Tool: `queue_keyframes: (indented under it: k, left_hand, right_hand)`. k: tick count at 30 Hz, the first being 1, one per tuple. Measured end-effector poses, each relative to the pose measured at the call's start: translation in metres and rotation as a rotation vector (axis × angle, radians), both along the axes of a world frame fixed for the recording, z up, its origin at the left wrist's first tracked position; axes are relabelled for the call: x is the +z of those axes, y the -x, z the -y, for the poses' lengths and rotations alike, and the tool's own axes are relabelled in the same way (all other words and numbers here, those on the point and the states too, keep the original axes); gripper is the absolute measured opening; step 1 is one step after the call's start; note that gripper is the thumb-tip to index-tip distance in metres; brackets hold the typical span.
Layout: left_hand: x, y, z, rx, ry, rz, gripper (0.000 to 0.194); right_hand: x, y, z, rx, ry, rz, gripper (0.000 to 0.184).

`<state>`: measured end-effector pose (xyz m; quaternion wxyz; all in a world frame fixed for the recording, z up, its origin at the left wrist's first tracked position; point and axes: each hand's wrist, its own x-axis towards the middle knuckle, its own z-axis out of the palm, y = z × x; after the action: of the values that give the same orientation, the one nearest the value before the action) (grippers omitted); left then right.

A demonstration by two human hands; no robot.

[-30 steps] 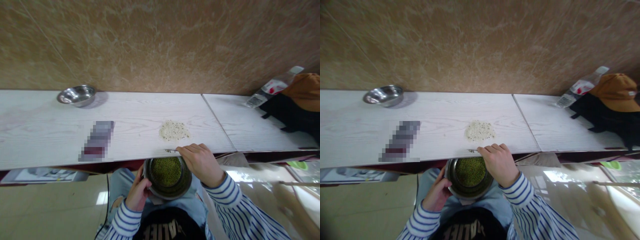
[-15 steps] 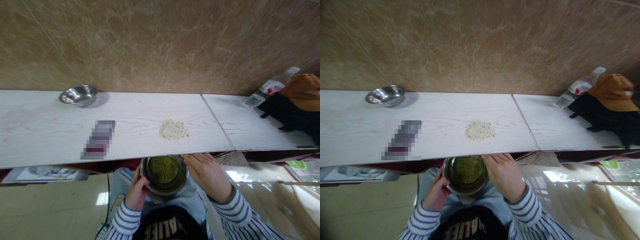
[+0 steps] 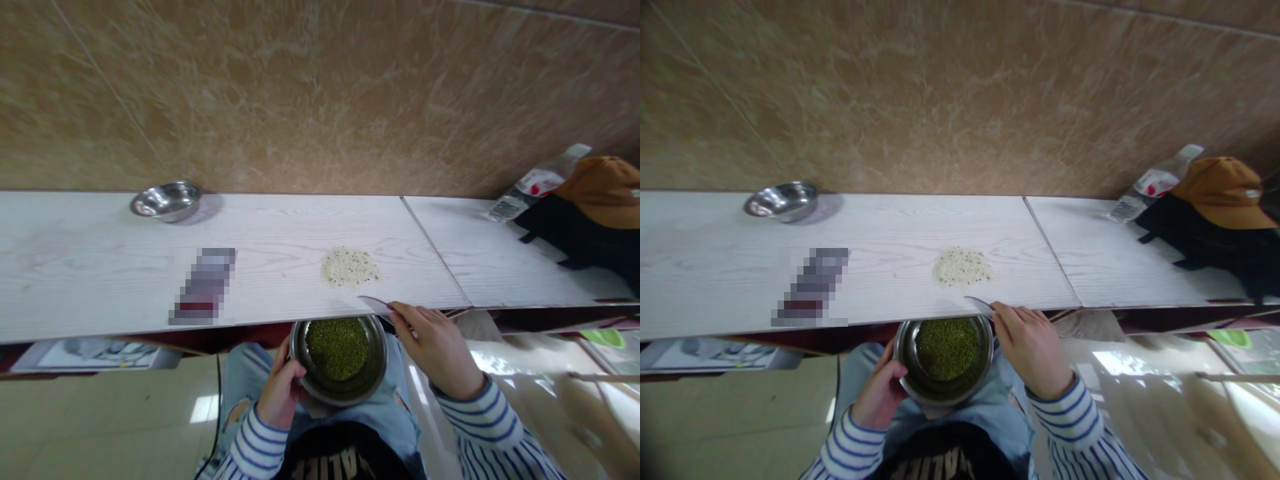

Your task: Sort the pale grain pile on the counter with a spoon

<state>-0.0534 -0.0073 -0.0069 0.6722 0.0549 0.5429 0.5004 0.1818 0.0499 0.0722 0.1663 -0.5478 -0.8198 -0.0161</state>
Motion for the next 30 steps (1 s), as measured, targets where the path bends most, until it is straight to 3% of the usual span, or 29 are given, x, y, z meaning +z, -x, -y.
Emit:
queue_keyframes:
  k: [16,23,30]
  left_hand:
    - [-0.001,0.010,-0.009,0.004,0.028,-0.050,0.071]
    - [0.005,0.003,-0.012,-0.045,0.060,-0.058,0.070]
    - [0.010,-0.003,-0.011,-0.002,0.053,-0.069,0.068]
  right_hand:
    - [-0.004,-0.008,-0.017,-0.094,0.021,-0.086,0.025]
    - [0.004,-0.022,-0.044,-0.182,0.076,-0.074,0.025]
    - [0.005,-0.031,-0.070,-0.238,0.165,-0.153,0.027]
